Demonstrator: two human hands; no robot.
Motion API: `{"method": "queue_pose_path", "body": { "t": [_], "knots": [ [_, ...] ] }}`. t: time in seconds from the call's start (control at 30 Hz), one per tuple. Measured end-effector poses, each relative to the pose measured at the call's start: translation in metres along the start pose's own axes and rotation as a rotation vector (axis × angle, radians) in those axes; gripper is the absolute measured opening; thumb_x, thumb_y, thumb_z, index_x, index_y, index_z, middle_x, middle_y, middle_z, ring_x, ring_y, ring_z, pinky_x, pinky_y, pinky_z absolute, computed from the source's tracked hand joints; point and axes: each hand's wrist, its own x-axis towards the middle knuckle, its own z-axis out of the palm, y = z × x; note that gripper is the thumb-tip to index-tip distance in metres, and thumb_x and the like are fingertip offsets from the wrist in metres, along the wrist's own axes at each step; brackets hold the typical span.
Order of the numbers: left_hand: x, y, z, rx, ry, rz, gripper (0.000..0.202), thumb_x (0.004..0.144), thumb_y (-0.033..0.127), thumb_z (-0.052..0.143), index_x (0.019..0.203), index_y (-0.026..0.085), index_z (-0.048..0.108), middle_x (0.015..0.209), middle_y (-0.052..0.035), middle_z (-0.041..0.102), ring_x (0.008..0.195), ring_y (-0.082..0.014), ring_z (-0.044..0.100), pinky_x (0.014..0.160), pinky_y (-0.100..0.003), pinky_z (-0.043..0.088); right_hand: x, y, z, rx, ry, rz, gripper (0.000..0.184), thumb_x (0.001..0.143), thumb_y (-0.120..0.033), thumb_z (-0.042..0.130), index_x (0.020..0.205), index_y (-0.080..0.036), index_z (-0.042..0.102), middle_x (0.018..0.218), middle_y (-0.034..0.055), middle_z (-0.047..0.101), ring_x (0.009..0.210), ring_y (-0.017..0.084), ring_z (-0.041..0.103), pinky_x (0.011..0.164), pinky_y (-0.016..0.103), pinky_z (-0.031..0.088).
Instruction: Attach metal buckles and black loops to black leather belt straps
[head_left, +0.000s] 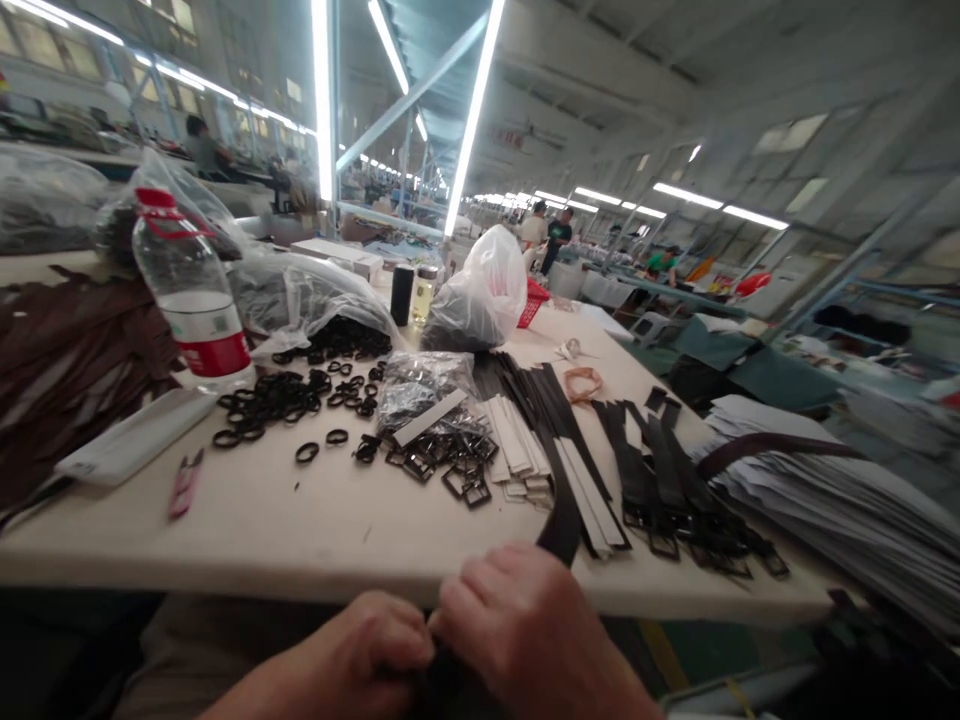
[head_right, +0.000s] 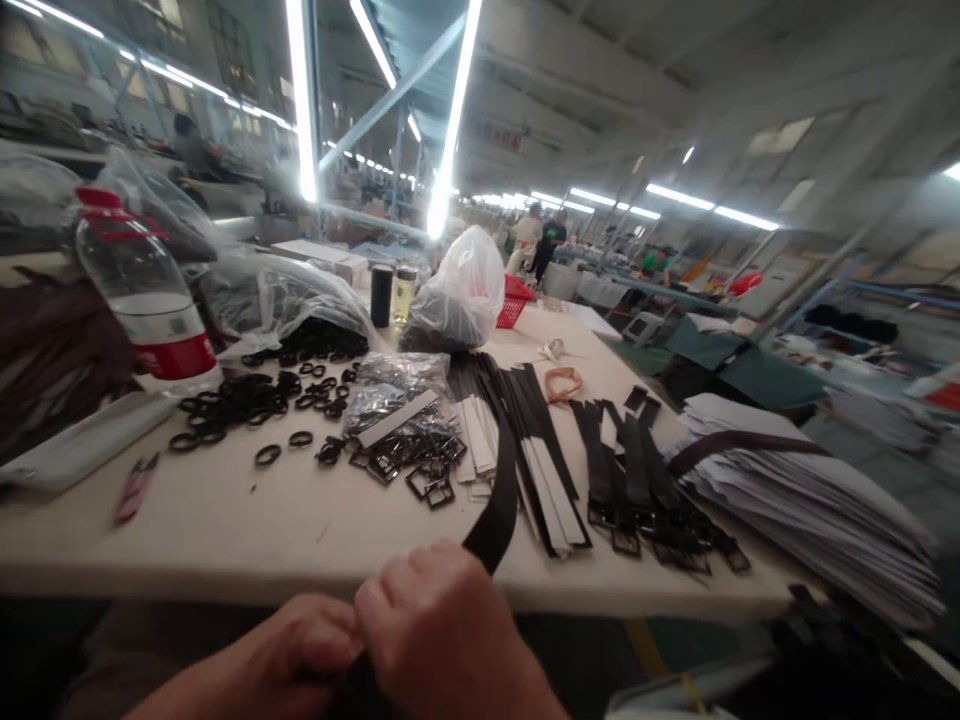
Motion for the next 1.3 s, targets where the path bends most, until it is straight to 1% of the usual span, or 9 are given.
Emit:
{"method": "queue_pose_path", "body": {
  "t": [0.07,0.17,0.27,0.33,0.5,0.7,0.87,1.13,1.3],
  "knots": [
    [0.006,0.001,0.001,-0.097,0.014,-0.048,0.036,0.086,0.045,0.062,0.064,0.017,0.068,0.063,-0.0027,0.056,0.062,-0.0151,0.05,0.062,-0.024,0.042,0.006,0.009,0.0,0.043,0.04,0.036,0.016,0.092,-0.014,0.054,0.078,-0.019,0.059,0.071,0.0011,0.066,0.066,0.017,0.059,0.072,0.031,0.042],
    [0.013,-0.007,0.005,-0.32,0.226,-0.19,0.034,0.082,0.045,0.065,0.07,0.014,0.069,0.066,-0.0017,0.055,0.064,-0.0137,0.047,0.06,-0.023,0.039,-0.004,0.018,0.016,0.146,0.209,0.253,0.014,0.093,-0.019,0.059,0.105,-0.018,0.063,0.107,0.0078,0.071,0.097,0.021,0.064,0.092,0.034,0.044],
    [0.02,-0.013,0.009,-0.518,0.412,-0.305,0.031,0.074,0.043,0.073,0.073,0.013,0.073,0.067,-0.0018,0.059,0.064,-0.0128,0.047,0.061,-0.022,0.039,-0.029,0.012,0.039,0.318,0.359,0.529,0.009,0.092,-0.017,0.057,0.099,-0.019,0.064,0.102,0.007,0.069,0.096,0.019,0.065,0.089,0.03,0.048],
    [0.023,-0.014,0.012,-0.602,0.472,-0.335,0.027,0.069,0.04,0.077,0.074,0.013,0.074,0.067,-0.0017,0.062,0.063,-0.0124,0.048,0.062,-0.022,0.04,-0.045,0.0,0.051,0.505,0.315,0.655,0.01,0.091,-0.016,0.056,0.095,-0.02,0.064,0.095,0.005,0.069,0.089,0.017,0.066,0.084,0.027,0.05],
    [0.029,-0.013,0.023,-0.658,0.48,-0.351,0.024,0.069,0.038,0.078,0.076,0.014,0.077,0.069,-0.0023,0.066,0.068,-0.0144,0.053,0.068,-0.024,0.044,-0.061,-0.027,0.073,1.078,0.042,0.803,0.033,0.086,-0.024,0.065,0.119,-0.021,0.062,0.114,0.0059,0.069,0.102,0.02,0.066,0.09,0.03,0.052],
    [0.033,-0.016,0.039,-0.566,0.469,-0.317,0.026,0.072,0.04,0.077,0.072,0.014,0.076,0.071,-0.0027,0.066,0.073,-0.0159,0.055,0.073,-0.027,0.046,-0.057,-0.039,0.096,1.45,0.337,1.071,0.037,0.086,-0.043,0.068,0.113,-0.019,0.07,0.109,0.0071,0.073,0.098,0.022,0.067,0.084,0.03,0.054],
    [0.04,-0.018,0.049,-0.53,0.494,-0.362,0.034,0.071,0.047,0.077,0.068,0.013,0.073,0.065,-0.0019,0.063,0.066,-0.0145,0.054,0.067,-0.026,0.047,-0.05,-0.046,0.102,1.482,0.53,1.254,0.043,0.085,-0.052,0.065,0.105,-0.015,0.074,0.099,0.0089,0.075,0.084,0.02,0.069,0.075,0.029,0.055],
    [0.056,-0.017,0.061,-0.583,0.539,-0.349,0.037,0.07,0.048,0.078,0.066,0.012,0.071,0.066,-0.0017,0.062,0.066,-0.0133,0.05,0.068,-0.026,0.045,-0.05,-0.037,0.108,1.259,0.591,1.207,0.041,0.092,-0.051,0.055,0.099,-0.014,0.071,0.093,0.0106,0.075,0.082,0.021,0.07,0.077,0.032,0.057],
    [0.056,-0.016,0.048,-0.511,0.345,-0.334,0.04,0.073,0.051,0.075,0.083,0.012,0.075,0.071,-0.004,0.066,0.067,-0.0146,0.056,0.069,-0.027,0.048,-0.057,-0.016,0.111,1.185,0.583,1.229,0.041,0.089,-0.054,0.057,0.092,-0.015,0.07,0.087,0.0102,0.075,0.073,0.02,0.07,0.066,0.029,0.056]
  ]
}}
